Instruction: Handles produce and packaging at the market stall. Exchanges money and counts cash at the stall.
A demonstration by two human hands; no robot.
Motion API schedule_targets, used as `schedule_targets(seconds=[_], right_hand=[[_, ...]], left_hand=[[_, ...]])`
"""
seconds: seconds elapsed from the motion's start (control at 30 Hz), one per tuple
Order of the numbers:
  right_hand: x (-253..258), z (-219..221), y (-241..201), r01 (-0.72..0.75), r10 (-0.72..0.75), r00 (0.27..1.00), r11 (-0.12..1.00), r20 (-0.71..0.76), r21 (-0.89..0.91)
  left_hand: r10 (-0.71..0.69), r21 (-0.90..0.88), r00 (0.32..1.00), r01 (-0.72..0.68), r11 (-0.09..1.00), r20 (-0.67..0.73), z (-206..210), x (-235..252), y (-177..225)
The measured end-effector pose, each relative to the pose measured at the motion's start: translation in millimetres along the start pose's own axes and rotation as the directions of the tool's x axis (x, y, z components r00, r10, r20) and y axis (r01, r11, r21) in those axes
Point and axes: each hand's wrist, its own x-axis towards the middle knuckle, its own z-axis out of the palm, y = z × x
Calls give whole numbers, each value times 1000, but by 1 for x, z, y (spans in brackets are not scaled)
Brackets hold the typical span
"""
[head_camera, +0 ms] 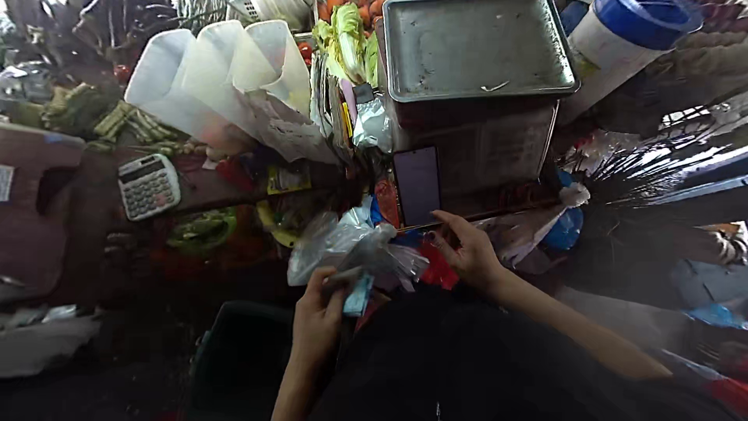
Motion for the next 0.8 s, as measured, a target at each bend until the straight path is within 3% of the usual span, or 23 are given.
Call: schedule_targets(seconds=[0.13, 0.27, 0.43, 0.63, 0.8], right_hand=[[0, -8, 16, 132, -145, 988, 968, -47, -213], [10, -8, 23, 216, -241, 969, 928, -49, -302], [18, -4, 17, 245, -279, 959, 900, -46, -359], [14, 8, 4, 313, -337, 941, 901, -31, -300], [13, 6, 5, 205, -265, 958, 899, -110, -387]], left_hand=[[-207, 18, 959, 215, 977, -196, -7, -55, 1], [-369, -5, 904, 377, 926, -216, 1, -74, 8], [-371, 77, 912, 388, 918, -175, 9, -85, 4], [-335, 112, 898, 378, 919, -285, 5, -116, -8], [-296, 199, 897, 372, 907, -327, 0, -143, -13]])
